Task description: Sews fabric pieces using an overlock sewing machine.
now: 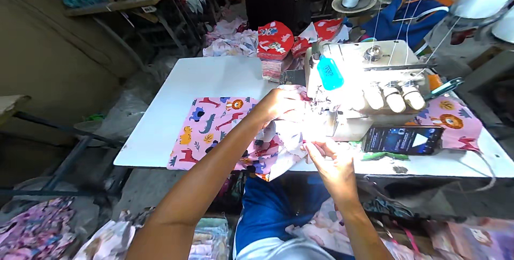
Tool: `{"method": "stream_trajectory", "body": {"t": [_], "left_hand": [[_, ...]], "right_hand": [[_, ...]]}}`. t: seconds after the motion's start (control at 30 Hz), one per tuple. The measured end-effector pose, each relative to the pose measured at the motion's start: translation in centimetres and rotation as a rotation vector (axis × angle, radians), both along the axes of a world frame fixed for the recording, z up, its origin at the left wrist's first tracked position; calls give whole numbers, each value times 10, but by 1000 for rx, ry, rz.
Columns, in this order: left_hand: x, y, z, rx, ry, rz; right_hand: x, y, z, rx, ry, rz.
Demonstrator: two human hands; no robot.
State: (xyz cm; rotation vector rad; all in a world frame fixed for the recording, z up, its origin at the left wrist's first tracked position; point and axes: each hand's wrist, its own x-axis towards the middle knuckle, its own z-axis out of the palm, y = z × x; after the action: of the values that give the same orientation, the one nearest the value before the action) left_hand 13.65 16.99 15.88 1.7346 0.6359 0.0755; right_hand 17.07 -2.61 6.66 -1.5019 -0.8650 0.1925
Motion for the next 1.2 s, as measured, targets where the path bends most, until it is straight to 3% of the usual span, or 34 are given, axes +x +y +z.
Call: {"method": "stream_trajectory", "body": {"t": [0.2,0.37,0.5,0.83,1.0,1.07,1.2], "left_hand": [[9,-4,-2,132,-40,-38],[0,1,-8,-347,-120,76],[-12,-1,-7,-480,-130,113],[-12,-13,-10,-445,-218,193],[-29,-27,1,-477,-307,193],[-42,-38,11,-391,-388,187],[-62,-49,32,-166,-576,121]], "right_hand": [[-1,2,1,-13,-11,-7],[0,-3,-2,40,64,39],[3,-1,1,53,121,72],[4,0,0,33,128,63],[8,8,14,-26,-172,-139],[14,15,26,16,-281,-181],[22,32,47,156,-275,-64]]}}
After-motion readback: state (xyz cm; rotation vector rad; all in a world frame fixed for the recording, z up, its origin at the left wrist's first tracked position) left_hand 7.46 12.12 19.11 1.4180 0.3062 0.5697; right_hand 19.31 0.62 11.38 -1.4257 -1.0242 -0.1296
